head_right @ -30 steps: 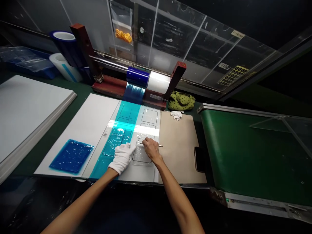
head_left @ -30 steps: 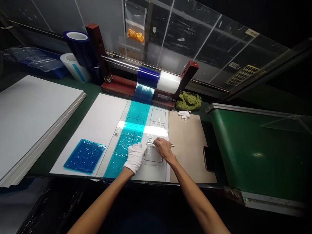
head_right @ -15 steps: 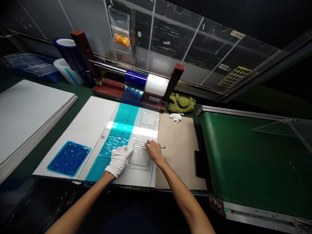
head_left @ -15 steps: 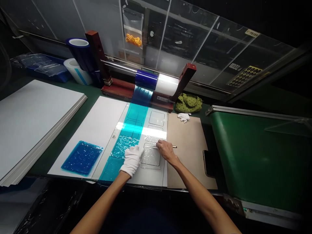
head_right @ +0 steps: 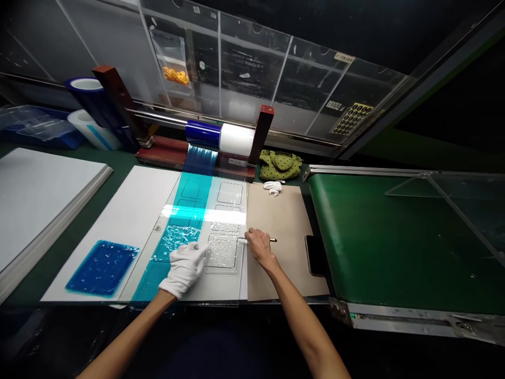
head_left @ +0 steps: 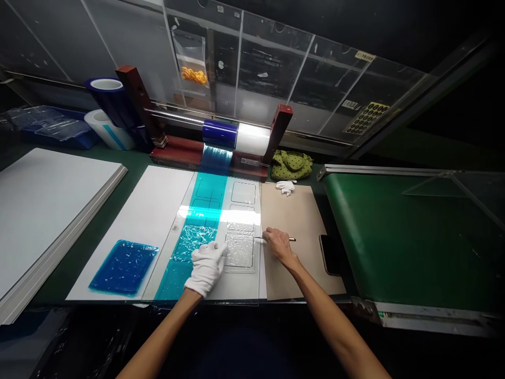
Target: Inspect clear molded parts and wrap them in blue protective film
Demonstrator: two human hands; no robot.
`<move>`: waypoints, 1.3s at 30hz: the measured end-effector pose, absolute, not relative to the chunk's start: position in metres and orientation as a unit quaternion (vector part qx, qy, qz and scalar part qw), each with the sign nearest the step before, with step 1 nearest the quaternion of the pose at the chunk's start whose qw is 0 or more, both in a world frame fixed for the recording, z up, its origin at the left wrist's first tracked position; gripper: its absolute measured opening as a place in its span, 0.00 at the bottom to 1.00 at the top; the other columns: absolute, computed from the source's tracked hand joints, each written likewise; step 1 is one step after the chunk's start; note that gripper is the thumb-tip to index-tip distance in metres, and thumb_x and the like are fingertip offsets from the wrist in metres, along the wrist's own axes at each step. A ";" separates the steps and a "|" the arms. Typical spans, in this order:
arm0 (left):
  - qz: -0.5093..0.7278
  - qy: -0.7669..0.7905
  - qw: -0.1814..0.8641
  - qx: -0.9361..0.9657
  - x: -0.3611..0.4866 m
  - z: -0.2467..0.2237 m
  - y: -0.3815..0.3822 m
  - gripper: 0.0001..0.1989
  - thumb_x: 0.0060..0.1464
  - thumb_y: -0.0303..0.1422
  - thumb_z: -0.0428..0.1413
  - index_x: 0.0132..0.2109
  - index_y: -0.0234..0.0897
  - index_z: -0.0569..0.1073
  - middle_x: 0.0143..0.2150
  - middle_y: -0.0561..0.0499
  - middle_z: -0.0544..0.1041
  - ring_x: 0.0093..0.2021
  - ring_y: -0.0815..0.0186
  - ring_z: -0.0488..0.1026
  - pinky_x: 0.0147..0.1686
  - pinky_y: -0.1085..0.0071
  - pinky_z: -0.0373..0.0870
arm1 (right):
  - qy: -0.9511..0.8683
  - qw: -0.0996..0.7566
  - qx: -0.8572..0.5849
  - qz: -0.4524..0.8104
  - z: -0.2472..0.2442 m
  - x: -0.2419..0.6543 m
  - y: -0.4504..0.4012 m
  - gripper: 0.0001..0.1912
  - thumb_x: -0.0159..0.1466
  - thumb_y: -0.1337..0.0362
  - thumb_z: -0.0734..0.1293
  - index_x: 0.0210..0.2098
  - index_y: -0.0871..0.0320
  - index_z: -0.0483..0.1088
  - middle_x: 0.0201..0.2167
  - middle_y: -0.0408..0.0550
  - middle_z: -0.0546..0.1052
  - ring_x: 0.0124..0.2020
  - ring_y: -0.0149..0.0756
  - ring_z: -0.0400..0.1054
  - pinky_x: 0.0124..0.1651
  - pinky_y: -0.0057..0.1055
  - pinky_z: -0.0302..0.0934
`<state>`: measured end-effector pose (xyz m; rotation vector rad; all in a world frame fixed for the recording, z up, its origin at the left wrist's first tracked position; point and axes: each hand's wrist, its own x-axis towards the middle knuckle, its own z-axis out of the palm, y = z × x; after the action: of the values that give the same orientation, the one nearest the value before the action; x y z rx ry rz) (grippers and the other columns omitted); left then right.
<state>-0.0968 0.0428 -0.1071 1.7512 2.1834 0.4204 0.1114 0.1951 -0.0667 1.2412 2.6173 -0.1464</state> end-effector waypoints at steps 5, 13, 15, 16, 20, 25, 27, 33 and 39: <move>0.086 0.751 0.128 0.641 -0.071 -0.108 0.035 0.21 0.58 0.35 0.49 0.58 0.46 0.65 0.54 0.42 0.69 0.55 0.53 0.63 0.53 0.50 0.54 | 0.917 0.093 0.383 -0.067 -0.070 0.103 0.195 0.14 0.68 0.68 0.54 0.35 0.56 0.70 0.34 0.46 0.72 0.32 0.30 0.61 0.26 0.30 0.36; 0.038 0.767 0.110 0.632 -0.060 -0.114 0.023 0.22 0.58 0.38 0.48 0.59 0.48 0.64 0.56 0.42 0.69 0.56 0.54 0.63 0.52 0.54 0.53 | 0.944 0.081 0.307 -0.095 -0.082 0.046 0.192 0.16 0.69 0.68 0.53 0.34 0.57 0.70 0.34 0.47 0.73 0.33 0.31 0.61 0.27 0.28 0.38; 0.039 0.772 0.103 0.626 -0.059 -0.111 0.022 0.22 0.58 0.39 0.47 0.59 0.49 0.64 0.55 0.43 0.70 0.55 0.54 0.64 0.52 0.55 0.53 | 0.944 0.084 0.305 -0.095 -0.084 0.046 0.193 0.16 0.69 0.67 0.53 0.33 0.57 0.70 0.33 0.47 0.73 0.32 0.31 0.61 0.26 0.28 0.38; 0.042 0.775 0.100 0.623 -0.059 -0.110 0.022 0.22 0.59 0.40 0.47 0.59 0.49 0.64 0.54 0.43 0.70 0.54 0.54 0.64 0.52 0.55 0.54 | 0.943 0.086 0.307 -0.095 -0.084 0.048 0.194 0.16 0.69 0.68 0.53 0.33 0.57 0.70 0.33 0.47 0.73 0.32 0.31 0.61 0.26 0.28 0.38; 0.055 0.781 0.087 0.616 -0.061 -0.102 0.022 0.22 0.59 0.43 0.46 0.59 0.49 0.65 0.50 0.43 0.72 0.51 0.55 0.66 0.50 0.57 0.54 | 0.936 0.094 0.327 -0.088 -0.079 0.072 0.199 0.18 0.69 0.70 0.51 0.32 0.58 0.70 0.32 0.47 0.73 0.31 0.30 0.61 0.26 0.29 0.37; 0.066 0.784 0.076 0.613 -0.064 -0.097 0.018 0.22 0.58 0.43 0.48 0.58 0.49 0.66 0.50 0.43 0.72 0.49 0.56 0.67 0.49 0.58 0.55 | 0.922 0.112 0.360 -0.089 -0.071 0.110 0.209 0.15 0.67 0.70 0.55 0.31 0.58 0.71 0.32 0.48 0.73 0.32 0.31 0.63 0.27 0.29 0.37; 0.069 0.784 0.070 0.613 -0.066 -0.094 0.016 0.21 0.58 0.43 0.48 0.58 0.51 0.66 0.50 0.44 0.72 0.48 0.57 0.67 0.48 0.58 0.56 | 0.914 0.119 0.377 -0.092 -0.067 0.121 0.212 0.14 0.66 0.71 0.56 0.31 0.59 0.71 0.32 0.49 0.74 0.33 0.32 0.64 0.27 0.29 0.38; 0.068 0.787 0.055 0.611 -0.066 -0.084 0.014 0.23 0.57 0.43 0.49 0.59 0.49 0.65 0.52 0.43 0.70 0.47 0.54 0.67 0.45 0.58 0.57 | 0.875 0.107 0.454 -0.133 -0.053 0.145 0.194 0.14 0.66 0.68 0.56 0.36 0.58 0.73 0.37 0.51 0.75 0.37 0.35 0.67 0.30 0.27 0.45; 0.046 0.768 0.068 0.635 -0.057 -0.089 0.009 0.26 0.56 0.45 0.49 0.60 0.42 0.63 0.52 0.39 0.69 0.48 0.51 0.66 0.47 0.55 0.57 | 0.814 0.104 0.520 -0.237 -0.060 0.169 0.142 0.09 0.62 0.62 0.63 0.39 0.53 0.74 0.38 0.46 0.77 0.39 0.36 0.70 0.35 0.27 0.53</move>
<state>-0.0574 0.0094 -0.0891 1.9133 2.3134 0.1382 0.1686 0.1420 -0.0605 1.5329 2.4003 -0.6998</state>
